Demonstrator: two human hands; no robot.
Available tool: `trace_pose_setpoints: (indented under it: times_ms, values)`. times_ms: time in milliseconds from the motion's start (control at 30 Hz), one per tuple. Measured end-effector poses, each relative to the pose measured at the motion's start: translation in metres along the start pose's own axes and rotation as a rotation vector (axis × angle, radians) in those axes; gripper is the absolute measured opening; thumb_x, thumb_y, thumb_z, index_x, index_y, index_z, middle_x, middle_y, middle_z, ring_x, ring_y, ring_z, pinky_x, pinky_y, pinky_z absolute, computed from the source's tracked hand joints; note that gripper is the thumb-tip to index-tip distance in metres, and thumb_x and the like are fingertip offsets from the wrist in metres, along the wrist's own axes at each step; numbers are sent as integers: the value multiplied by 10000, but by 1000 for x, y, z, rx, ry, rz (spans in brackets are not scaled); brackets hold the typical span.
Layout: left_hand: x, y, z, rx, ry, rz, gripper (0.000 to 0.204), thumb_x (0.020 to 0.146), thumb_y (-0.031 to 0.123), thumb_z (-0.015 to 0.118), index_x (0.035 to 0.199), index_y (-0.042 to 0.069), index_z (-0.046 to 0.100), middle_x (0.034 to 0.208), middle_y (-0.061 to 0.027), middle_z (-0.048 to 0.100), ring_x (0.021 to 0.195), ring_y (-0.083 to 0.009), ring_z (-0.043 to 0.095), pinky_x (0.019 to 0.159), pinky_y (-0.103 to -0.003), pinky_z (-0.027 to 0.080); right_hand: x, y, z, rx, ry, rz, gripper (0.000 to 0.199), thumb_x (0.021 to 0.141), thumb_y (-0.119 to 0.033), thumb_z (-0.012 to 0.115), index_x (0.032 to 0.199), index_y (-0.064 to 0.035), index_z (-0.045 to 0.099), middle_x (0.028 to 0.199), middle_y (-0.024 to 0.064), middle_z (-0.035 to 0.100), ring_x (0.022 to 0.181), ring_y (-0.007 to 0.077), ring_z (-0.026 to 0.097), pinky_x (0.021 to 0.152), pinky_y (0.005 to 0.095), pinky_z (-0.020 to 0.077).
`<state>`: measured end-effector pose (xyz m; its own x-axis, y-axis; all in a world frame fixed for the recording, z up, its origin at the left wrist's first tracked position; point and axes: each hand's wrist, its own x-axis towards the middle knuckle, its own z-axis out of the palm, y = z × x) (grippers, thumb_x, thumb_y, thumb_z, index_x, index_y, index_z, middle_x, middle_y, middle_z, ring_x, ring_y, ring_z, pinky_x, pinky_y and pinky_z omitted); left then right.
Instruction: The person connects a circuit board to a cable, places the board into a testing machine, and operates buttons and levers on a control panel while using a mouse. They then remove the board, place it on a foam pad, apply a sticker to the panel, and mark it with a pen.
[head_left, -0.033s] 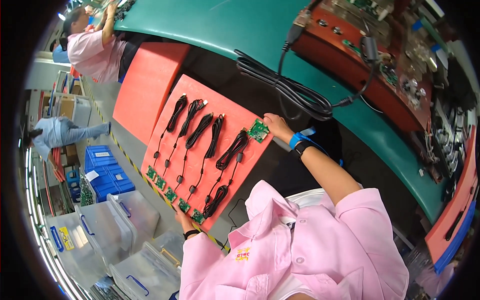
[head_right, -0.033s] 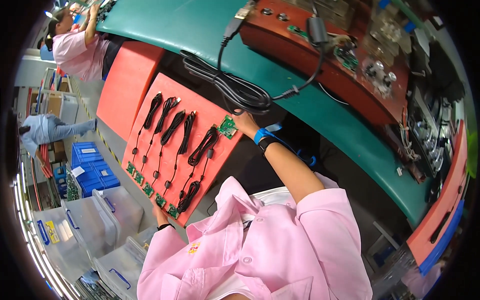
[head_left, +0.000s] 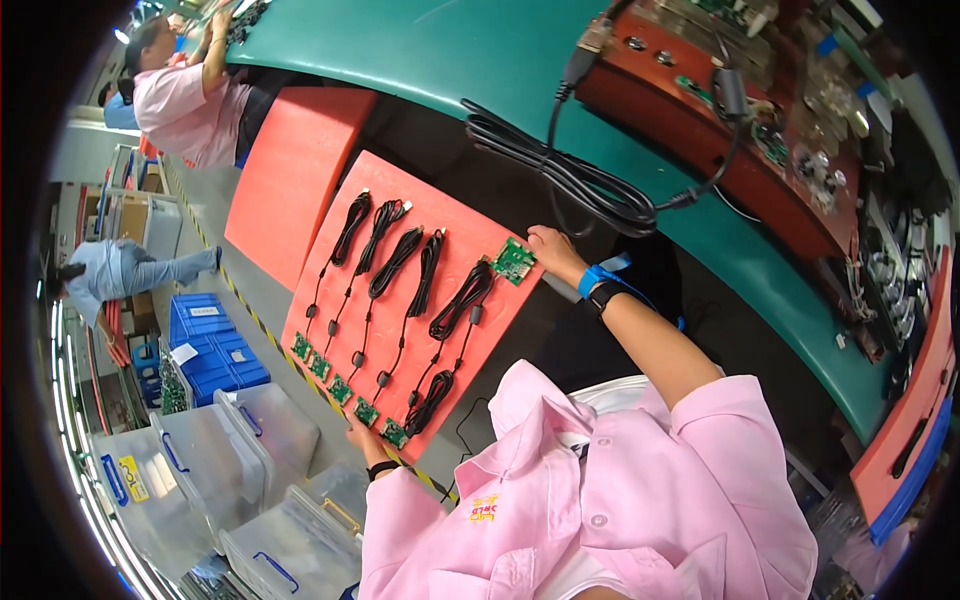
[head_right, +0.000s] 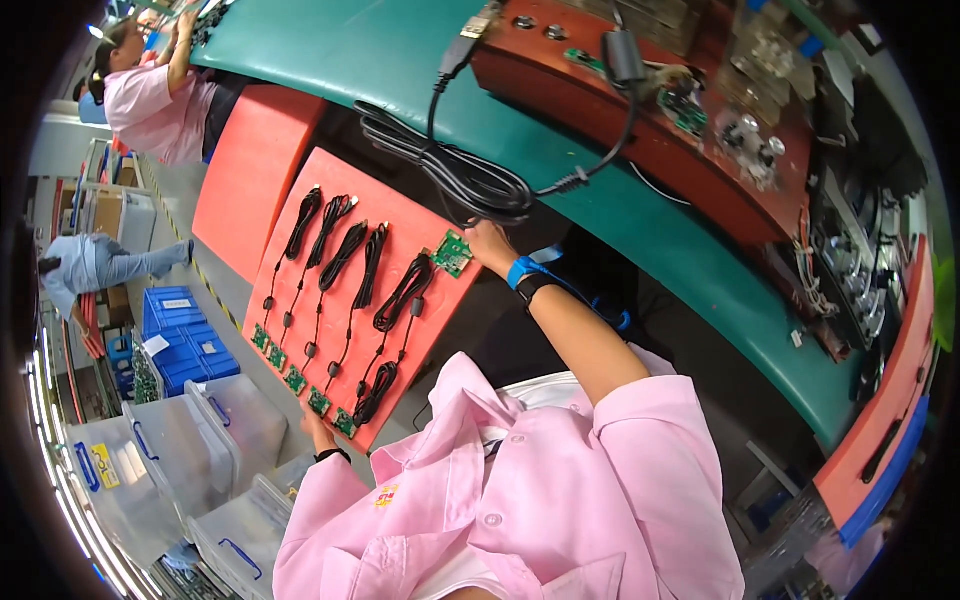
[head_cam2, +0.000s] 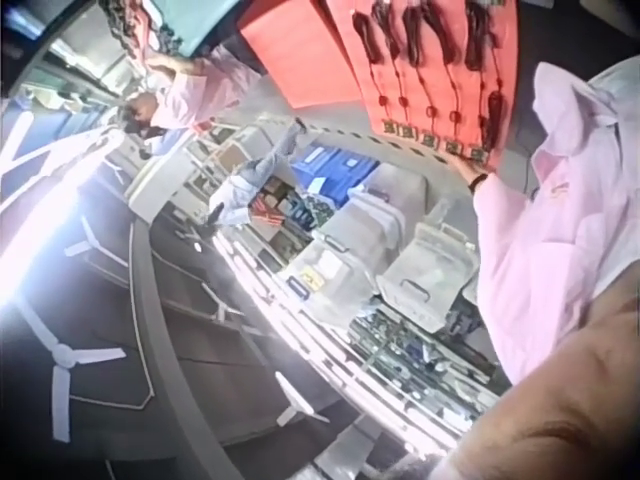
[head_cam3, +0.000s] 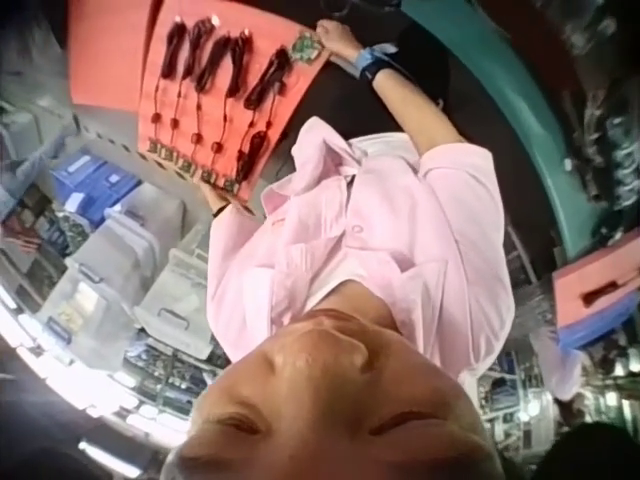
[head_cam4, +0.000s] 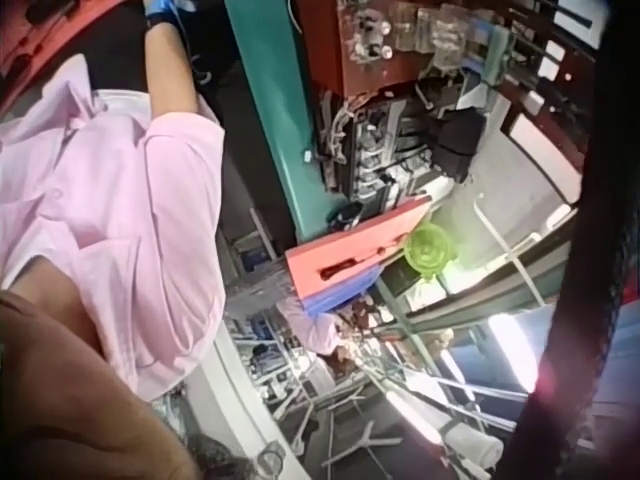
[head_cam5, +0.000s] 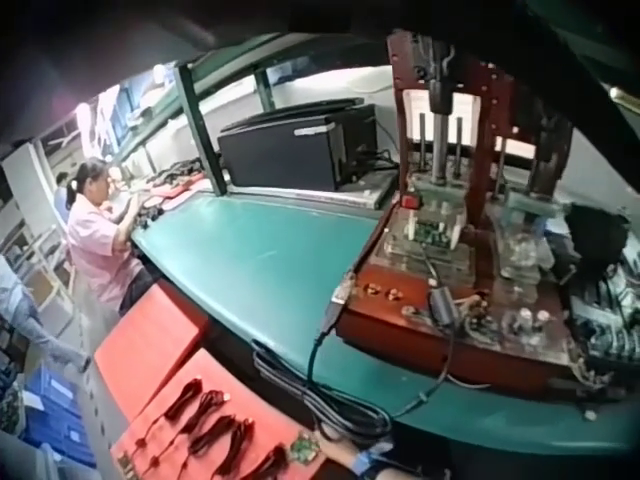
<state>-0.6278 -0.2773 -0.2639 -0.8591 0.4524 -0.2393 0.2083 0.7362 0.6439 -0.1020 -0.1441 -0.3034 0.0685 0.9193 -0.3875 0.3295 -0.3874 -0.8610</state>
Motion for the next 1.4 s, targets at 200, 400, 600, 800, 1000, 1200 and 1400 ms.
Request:
trace_pose_setpoints:
  times_ms: [200, 400, 600, 800, 1000, 1200, 1400]
  values:
    - [-72, 64, 28, 369, 253, 811, 447, 791, 254, 560, 1074, -83, 479, 1108, -209, 485, 1042, -305, 456, 889, -372, 360, -52, 32, -26, -247, 173, 142, 291, 806, -166, 416, 1023, -20, 543, 969, 190, 578, 925, 363, 536, 787, 430, 437]
    - [-191, 188, 99, 86, -127, 1184, 344, 809, 119, 548, 1102, -47, 477, 1147, -181, 478, 1091, -302, 434, 913, -377, 346, -111, 116, -41, -243, 146, -94, 307, 825, -187, 427, 1073, -40, 533, 1034, 187, 558, 960, 343, 524, 824, 396, 427]
    - [-343, 316, 147, -275, -295, 1656, 296, 799, 62, 553, 1077, -25, 496, 1149, -171, 481, 1078, -298, 451, 896, -366, 367, -115, 129, -46, -185, 222, -163, 312, 842, -196, 421, 1091, -42, 529, 1084, 184, 536, 1005, 315, 507, 862, 371, 405]
    - [-443, 405, 151, -577, -266, 2023, 316, 743, 71, 610, 1047, 31, 535, 1119, -153, 506, 1045, -294, 479, 872, -358, 381, -104, 154, -42, -120, 186, -204, 301, 834, -174, 449, 1095, -44, 522, 1098, 164, 520, 1048, 303, 471, 894, 354, 377]
    - [-468, 395, 174, -302, -724, 1934, 393, 635, 157, 658, 984, 44, 519, 1004, -140, 514, 1000, -305, 477, 817, -401, 380, -106, 169, -50, -112, -2, -210, 348, 854, -188, 433, 1155, -20, 484, 1193, 175, 471, 1130, 294, 424, 967, 334, 314]
    - [-466, 378, 170, -152, -492, 2064, 484, 617, 235, 688, 1024, 38, 515, 1081, -150, 498, 1061, -293, 454, 867, -393, 334, -97, 166, -64, -72, -139, -151, 376, 863, -198, 422, 1189, -13, 457, 1238, 172, 437, 1166, 278, 391, 992, 321, 276]
    - [-467, 376, 173, -108, -427, 2059, 546, 620, 276, 693, 1047, -7, 505, 1120, -190, 486, 1074, -318, 449, 877, -394, 327, -96, 163, -67, -59, -181, -89, 406, 874, -208, 403, 1220, 3, 422, 1266, 159, 420, 1192, 255, 369, 1008, 301, 243]
